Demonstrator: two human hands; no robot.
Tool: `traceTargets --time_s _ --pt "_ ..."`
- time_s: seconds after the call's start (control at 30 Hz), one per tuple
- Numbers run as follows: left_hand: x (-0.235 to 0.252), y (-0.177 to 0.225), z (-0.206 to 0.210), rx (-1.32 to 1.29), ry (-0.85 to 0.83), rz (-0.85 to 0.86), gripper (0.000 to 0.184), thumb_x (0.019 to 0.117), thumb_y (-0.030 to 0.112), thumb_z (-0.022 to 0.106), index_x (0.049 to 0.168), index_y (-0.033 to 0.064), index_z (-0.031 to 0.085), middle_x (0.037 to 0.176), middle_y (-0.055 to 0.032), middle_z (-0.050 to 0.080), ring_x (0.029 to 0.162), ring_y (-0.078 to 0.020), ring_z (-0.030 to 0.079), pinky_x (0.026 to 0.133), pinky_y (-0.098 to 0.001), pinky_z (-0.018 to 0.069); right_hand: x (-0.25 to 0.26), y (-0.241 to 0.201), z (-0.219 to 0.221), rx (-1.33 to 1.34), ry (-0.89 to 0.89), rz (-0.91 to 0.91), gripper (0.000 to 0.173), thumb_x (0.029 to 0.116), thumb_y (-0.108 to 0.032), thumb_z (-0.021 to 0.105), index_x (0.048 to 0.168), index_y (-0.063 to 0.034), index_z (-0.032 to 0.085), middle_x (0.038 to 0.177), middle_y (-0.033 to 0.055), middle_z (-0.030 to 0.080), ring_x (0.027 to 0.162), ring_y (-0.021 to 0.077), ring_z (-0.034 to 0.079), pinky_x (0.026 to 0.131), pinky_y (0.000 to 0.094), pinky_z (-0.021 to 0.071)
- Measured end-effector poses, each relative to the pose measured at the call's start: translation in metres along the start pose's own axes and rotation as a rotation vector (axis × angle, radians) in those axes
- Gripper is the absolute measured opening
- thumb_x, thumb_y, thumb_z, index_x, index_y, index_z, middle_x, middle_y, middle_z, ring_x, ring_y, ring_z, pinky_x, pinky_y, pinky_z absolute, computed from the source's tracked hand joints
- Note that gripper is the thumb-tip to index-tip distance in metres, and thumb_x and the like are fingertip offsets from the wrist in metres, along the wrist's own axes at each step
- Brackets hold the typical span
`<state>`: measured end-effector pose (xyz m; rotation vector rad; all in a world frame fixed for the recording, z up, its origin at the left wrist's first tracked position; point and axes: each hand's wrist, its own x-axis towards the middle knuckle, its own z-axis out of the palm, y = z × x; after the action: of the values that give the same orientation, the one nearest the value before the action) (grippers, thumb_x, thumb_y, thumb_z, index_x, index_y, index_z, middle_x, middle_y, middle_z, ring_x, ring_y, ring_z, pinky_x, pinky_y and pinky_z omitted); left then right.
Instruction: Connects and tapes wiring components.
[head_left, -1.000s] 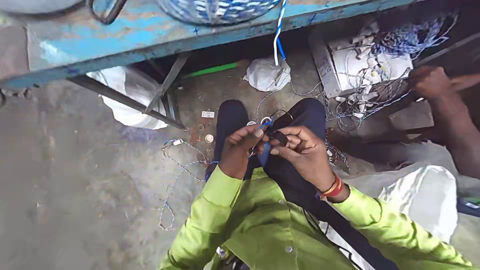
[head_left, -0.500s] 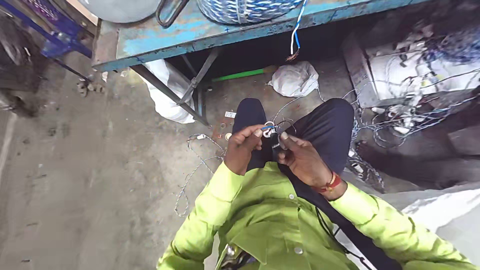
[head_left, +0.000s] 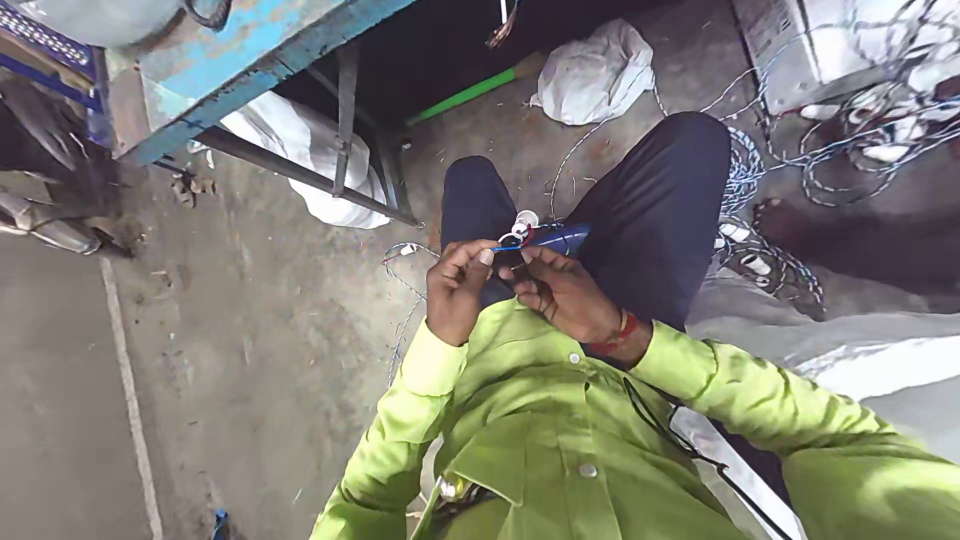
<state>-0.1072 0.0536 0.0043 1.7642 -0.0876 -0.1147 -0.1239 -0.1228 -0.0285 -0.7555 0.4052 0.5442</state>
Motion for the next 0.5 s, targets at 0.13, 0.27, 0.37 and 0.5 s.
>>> traceTargets --time_s 0.13,0.27,0.37,0.5 --pt "-0.008 -0.003 -0.004 0.005 -0.013 -0.076 0.019 0.1039 0.009 0.054 0.114 0.0053 0.07 0.102 -0.0005 0.068 0.083 -0.0074 0.065 0.077 -0.0258 0.0575 0.002 0.006 -0.005 -0.006 -0.08 -0.027 0.022 0.1074 -0.01 0.049 0.124 -0.0131 0.063 0.109 0.0055 0.069 0.07 0.0079 0.066 0.061 0.0214 0.0588" --pt "-0.012 -0.006 -0.007 0.051 -0.021 -0.087 0.019 0.1025 0.008 0.055 0.112 0.0048 0.071 0.099 -0.0012 0.07 0.078 -0.0071 0.064 0.072 -0.0242 0.0551 0.004 0.011 -0.01 -0.002 -0.128 -0.049 0.03 0.1061 -0.004 0.044 0.128 -0.0109 0.064 0.111 0.0096 0.072 0.071 0.0106 0.07 0.061 0.0237 0.0601" --pt "-0.014 -0.009 -0.009 0.102 -0.011 -0.036 0.017 0.1023 0.017 0.061 0.103 0.007 0.074 0.094 0.0002 0.071 0.077 -0.0072 0.064 0.071 -0.0253 0.056 0.005 0.013 -0.012 -0.007 -0.147 -0.048 0.03 0.1065 -0.004 0.045 0.127 -0.0095 0.066 0.111 0.0082 0.072 0.075 0.0115 0.071 0.066 0.0256 0.0616" --pt "-0.017 -0.011 -0.011 0.147 -0.005 -0.044 0.018 0.1011 0.021 0.063 0.094 0.0094 0.076 0.089 0.0002 0.07 0.076 -0.0086 0.065 0.069 -0.0252 0.0553 0.005 0.013 -0.013 -0.004 -0.145 -0.009 0.033 0.1043 -0.001 0.041 0.122 -0.008 0.068 0.109 0.008 0.073 0.077 0.0127 0.072 0.068 0.0268 0.0623"
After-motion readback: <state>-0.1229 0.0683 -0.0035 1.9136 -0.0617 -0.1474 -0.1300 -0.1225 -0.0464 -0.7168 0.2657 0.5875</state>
